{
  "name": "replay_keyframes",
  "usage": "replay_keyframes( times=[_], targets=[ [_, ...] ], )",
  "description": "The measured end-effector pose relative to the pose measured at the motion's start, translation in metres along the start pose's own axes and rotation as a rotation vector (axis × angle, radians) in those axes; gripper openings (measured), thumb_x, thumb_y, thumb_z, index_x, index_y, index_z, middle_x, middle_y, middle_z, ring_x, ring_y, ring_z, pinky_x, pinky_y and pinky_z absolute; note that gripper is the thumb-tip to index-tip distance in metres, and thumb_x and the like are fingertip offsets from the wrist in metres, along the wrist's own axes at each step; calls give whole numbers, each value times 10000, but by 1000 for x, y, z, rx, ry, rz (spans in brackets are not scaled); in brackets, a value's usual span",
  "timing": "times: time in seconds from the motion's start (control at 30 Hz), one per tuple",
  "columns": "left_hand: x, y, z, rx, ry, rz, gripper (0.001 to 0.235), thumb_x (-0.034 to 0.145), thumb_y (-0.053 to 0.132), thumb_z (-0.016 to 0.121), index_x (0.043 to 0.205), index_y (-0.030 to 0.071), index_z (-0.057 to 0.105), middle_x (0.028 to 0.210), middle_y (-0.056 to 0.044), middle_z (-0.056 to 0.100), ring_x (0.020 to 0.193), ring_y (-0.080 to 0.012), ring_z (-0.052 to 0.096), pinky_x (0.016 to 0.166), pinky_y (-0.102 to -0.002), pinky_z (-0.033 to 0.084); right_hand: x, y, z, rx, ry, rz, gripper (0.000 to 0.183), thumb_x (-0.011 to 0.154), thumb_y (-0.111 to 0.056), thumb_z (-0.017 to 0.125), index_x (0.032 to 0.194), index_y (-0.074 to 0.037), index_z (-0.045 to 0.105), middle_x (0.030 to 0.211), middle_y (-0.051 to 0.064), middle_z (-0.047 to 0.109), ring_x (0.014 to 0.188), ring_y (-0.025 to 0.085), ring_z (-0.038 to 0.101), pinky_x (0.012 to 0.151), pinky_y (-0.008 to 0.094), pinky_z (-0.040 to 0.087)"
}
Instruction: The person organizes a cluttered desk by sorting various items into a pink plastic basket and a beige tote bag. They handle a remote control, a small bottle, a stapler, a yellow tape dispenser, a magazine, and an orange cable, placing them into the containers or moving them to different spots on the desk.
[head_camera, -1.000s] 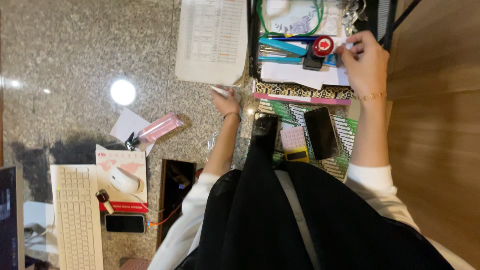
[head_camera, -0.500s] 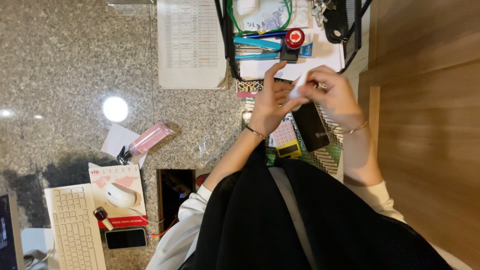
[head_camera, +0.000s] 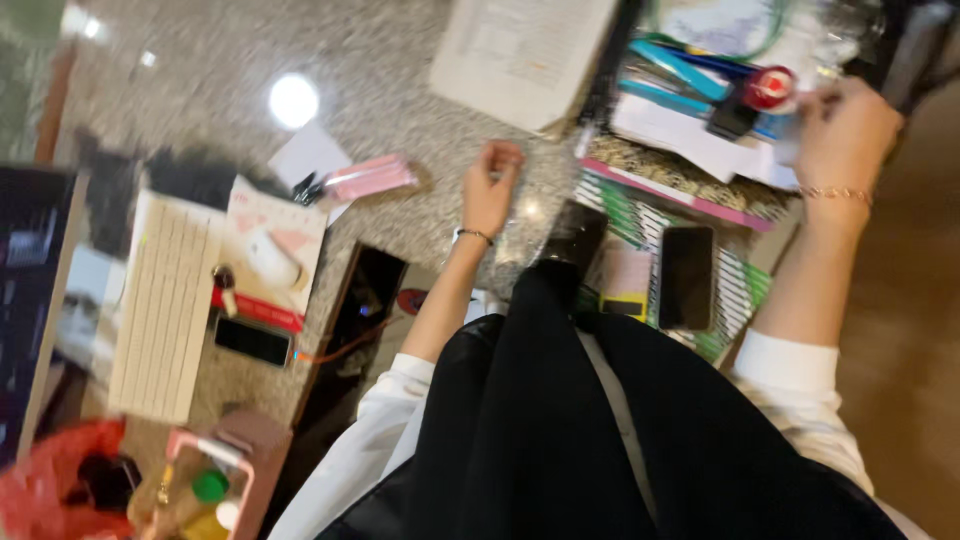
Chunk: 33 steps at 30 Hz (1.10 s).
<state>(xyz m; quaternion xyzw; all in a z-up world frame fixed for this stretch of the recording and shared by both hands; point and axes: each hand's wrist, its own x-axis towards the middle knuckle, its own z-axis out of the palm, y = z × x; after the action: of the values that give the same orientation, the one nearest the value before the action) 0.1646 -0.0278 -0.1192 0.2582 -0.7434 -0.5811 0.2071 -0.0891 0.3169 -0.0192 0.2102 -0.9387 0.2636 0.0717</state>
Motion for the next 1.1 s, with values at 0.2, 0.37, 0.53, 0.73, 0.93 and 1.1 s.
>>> replay_keyframes(
  times=[0.2,0.37,0.53,0.73,0.93,1.1],
  targets=[
    [-7,-140,-83,49,928,-500,604,792,312,884,1155,-41,556,1005,-162,658,908,-268,651,865,-417,524,-14,-23,-5,-41,227,255,226,1049,-261,778,1006,-41,745,796,129,722,670,290,668,588,433,473],
    [24,-136,-135,-417,1212,-881,947,678,467,901,1282,-131,481,1135,-246,700,964,-339,725,839,-439,597,-46,-77,-4,210,270,92,128,1070,-140,692,1036,-25,738,832,79,702,715,194,633,641,324,459],
    [65,-133,-149,-52,1042,-1203,974,597,449,1001,1262,-91,538,1155,-244,687,932,-358,705,833,-423,585,-97,-190,4,356,-13,-189,129,1106,-83,693,1004,-8,715,824,13,681,724,60,615,679,217,479],
    [71,-184,-144,-254,961,-934,671,577,312,917,1078,-70,687,1007,-194,767,810,-305,790,725,-409,681,-122,-248,21,568,-290,-52,115,1019,-115,771,980,-14,732,725,-36,561,650,35,478,591,206,373],
    [14,-139,-106,107,868,-39,965,686,144,931,1453,-27,372,1205,-211,643,1041,-319,672,880,-421,550,-119,-241,30,609,-308,10,114,991,-108,779,958,-10,730,726,-54,553,653,27,463,595,204,382],
    [-4,-68,-73,101,355,-208,595,816,165,803,1324,123,495,1162,-111,723,999,-255,761,831,-351,617,-108,-241,44,666,-423,-15,154,1008,-163,753,1076,-31,714,868,-7,651,776,56,615,651,226,514]
  ],
)
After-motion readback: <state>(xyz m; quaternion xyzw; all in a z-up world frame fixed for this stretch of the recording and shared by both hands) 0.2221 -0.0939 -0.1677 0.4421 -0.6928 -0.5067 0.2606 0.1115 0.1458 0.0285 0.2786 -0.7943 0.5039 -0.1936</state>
